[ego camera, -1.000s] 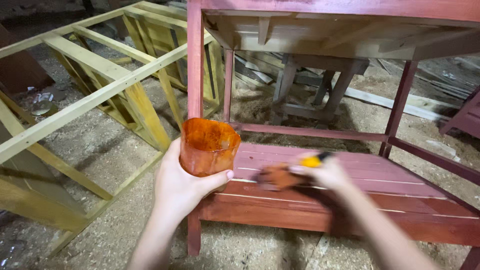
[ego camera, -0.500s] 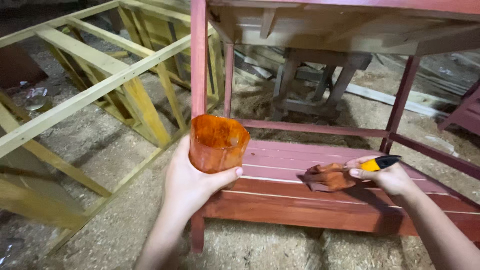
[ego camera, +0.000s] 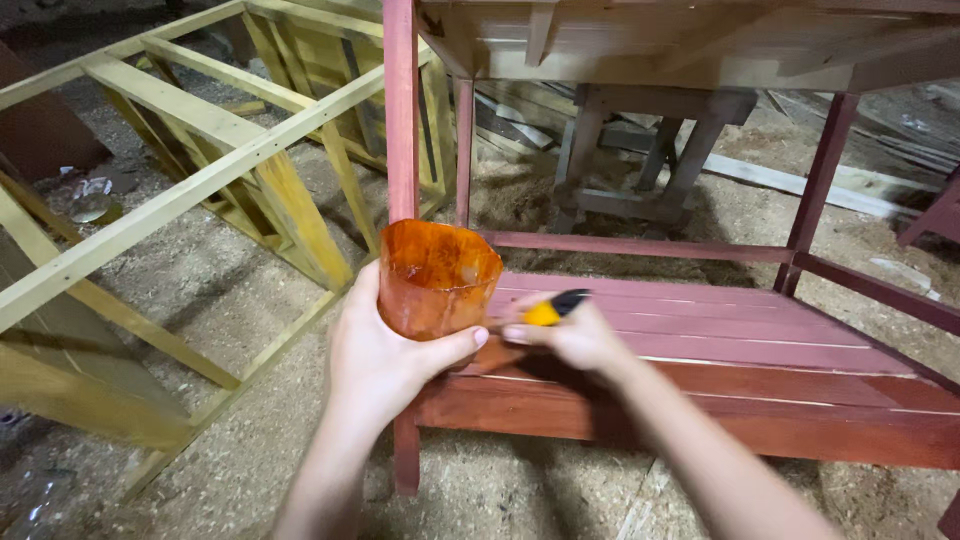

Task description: The person applies reddish-brown wood stain to the slatted shelf and frame of an unfinished wooden furniture piece, holding a container of stain in one hand and brushing the stain onto the wood surfaces with the other hand, working around the sides of the piece.

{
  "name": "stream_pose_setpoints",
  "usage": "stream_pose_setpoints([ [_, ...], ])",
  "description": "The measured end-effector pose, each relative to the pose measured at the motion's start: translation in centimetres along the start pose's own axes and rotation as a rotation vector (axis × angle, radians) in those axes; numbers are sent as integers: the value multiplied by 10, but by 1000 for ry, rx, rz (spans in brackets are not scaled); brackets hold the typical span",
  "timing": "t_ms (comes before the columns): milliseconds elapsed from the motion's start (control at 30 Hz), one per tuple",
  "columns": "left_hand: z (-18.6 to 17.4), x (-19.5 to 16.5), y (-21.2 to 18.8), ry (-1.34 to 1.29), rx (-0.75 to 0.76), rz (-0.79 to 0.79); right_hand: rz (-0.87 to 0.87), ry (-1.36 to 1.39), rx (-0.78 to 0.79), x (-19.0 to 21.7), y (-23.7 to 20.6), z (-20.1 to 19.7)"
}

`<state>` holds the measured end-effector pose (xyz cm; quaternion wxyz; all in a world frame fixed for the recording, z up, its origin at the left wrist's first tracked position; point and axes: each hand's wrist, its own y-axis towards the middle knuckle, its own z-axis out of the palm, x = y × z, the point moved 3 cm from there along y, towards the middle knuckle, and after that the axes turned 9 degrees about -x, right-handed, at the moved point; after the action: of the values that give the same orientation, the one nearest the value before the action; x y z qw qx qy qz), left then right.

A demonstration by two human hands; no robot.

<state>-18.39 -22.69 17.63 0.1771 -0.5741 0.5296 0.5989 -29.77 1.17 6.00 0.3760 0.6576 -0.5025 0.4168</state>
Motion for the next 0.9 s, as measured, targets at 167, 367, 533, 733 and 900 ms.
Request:
stream_pose_setpoints([
  [167, 7, 0, -3, -25, 15, -28, 265, -272, -187, -22, -47, -153],
  [367, 14, -1, -1, 72, 44, -73, 308, -57, -476, -60, -85, -249],
  [533, 12, 0, 0, 122, 45, -86, 353, -299, -330, -61, -37, -175],
  [733, 3, -3, -3, -23, 15, 28, -186, 11, 14, -38, 37, 4],
  [900, 9, -10, -6, -61, 43, 4, -239, 89, 77, -24, 41, 29],
])
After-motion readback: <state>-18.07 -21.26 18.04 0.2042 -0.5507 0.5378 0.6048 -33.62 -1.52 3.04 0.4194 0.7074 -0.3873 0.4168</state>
